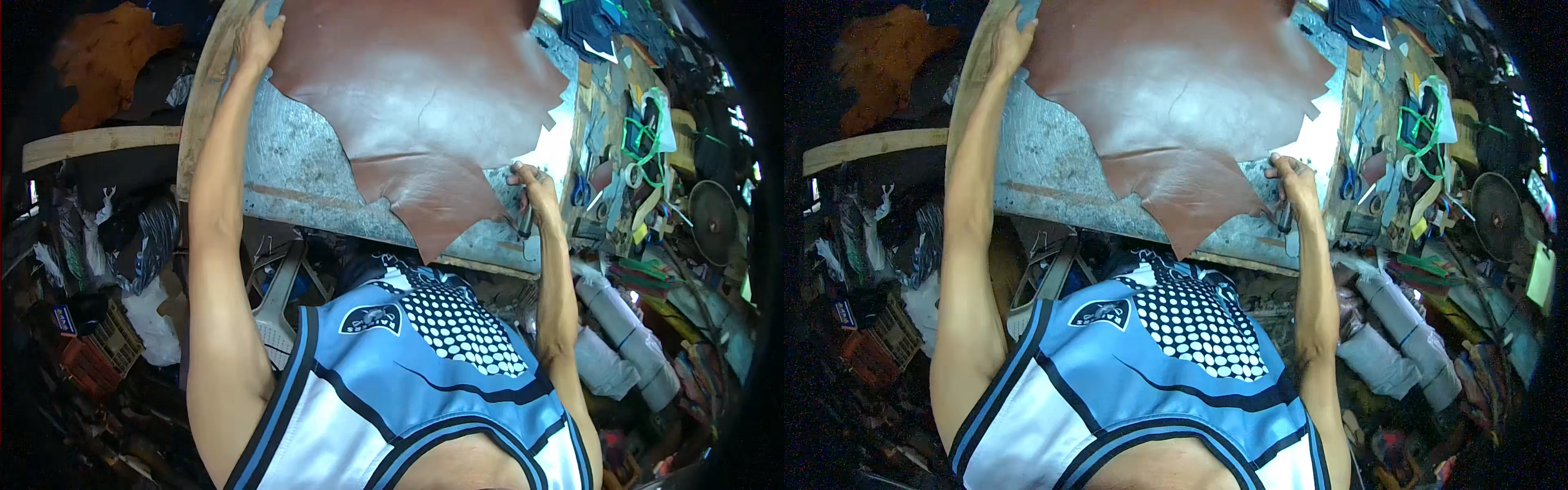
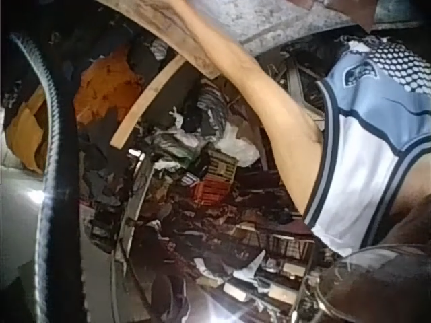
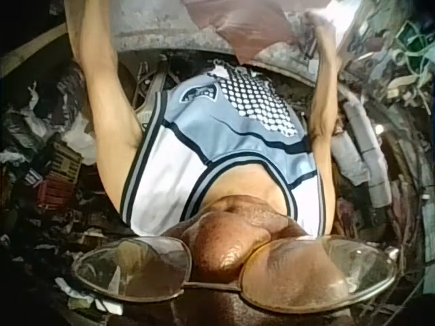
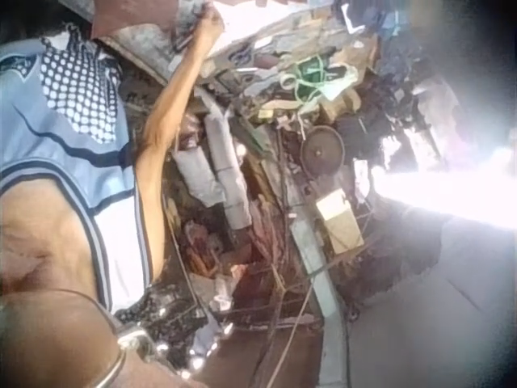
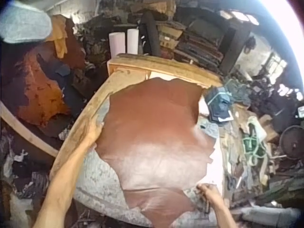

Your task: Manually cut leather components for footwear using a hand blade and metal templates.

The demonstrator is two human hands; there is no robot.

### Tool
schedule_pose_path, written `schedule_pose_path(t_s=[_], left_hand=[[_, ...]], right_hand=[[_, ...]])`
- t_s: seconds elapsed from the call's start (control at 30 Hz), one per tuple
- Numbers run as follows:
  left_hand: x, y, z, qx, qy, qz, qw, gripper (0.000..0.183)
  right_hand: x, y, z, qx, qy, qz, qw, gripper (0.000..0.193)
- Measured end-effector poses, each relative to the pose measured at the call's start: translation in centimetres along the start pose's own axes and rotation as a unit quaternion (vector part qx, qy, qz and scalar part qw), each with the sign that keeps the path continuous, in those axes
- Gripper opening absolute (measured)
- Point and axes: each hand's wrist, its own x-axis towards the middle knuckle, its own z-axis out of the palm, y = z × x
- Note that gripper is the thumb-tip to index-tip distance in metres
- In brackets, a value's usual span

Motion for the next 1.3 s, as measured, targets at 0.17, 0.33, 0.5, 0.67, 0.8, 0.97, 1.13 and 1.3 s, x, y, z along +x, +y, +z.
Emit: schedule_pose_path(t_s=[0.17, 0.33, 0.5, 0.67, 0.8, 0.97, 1.13, 1.3], left_hand=[[-9.7, 4.1, 0.4, 0.263, -0.022, 0.095, 0.96, 0.068], [-15.8, 10.5, 4.5, 0.197, -0.161, 0.231, 0.939, 0.074], [-26.1, 20.7, 4.3, 0.083, -0.306, 0.32, 0.893, 0.079], [-30.4, 23.1, 4.1, -0.018, -0.302, 0.315, 0.9, 0.077], [-30.4, 23.4, 4.5, -0.048, -0.28, 0.314, 0.906, 0.075], [-26.3, 23.6, 4.2, 0.055, -0.318, 0.268, 0.908, 0.071], [-20.0, 15.0, 3.6, 0.194, -0.175, 0.204, 0.943, 0.062], [-18.9, 14.4, 2.2, 0.219, -0.15, 0.186, 0.946, 0.061]], right_hand=[[-4.3, 3.5, -0.4, -0.096, 0.033, -0.071, 0.992, 0.029], [-9.2, 4.7, -1.0, 0.384, -0.049, 0.074, 0.919, 0.024], [-15.1, 8.6, 3.4, 0.504, -0.123, 0.181, 0.836, 0.028], [-16.8, 8.4, 5.0, 0.492, -0.135, 0.152, 0.847, 0.033], [-16.4, 7.4, 4.9, 0.453, -0.109, 0.107, 0.878, 0.036], [-16.1, 7.9, 2.8, 0.443, -0.105, 0.145, 0.879, 0.045], [-15.4, 7.8, 2.6, 0.449, -0.155, 0.109, 0.873, 0.035], [-13.2, 6.3, -2.8, 0.275, -0.021, 0.019, 0.961, 0.031]])
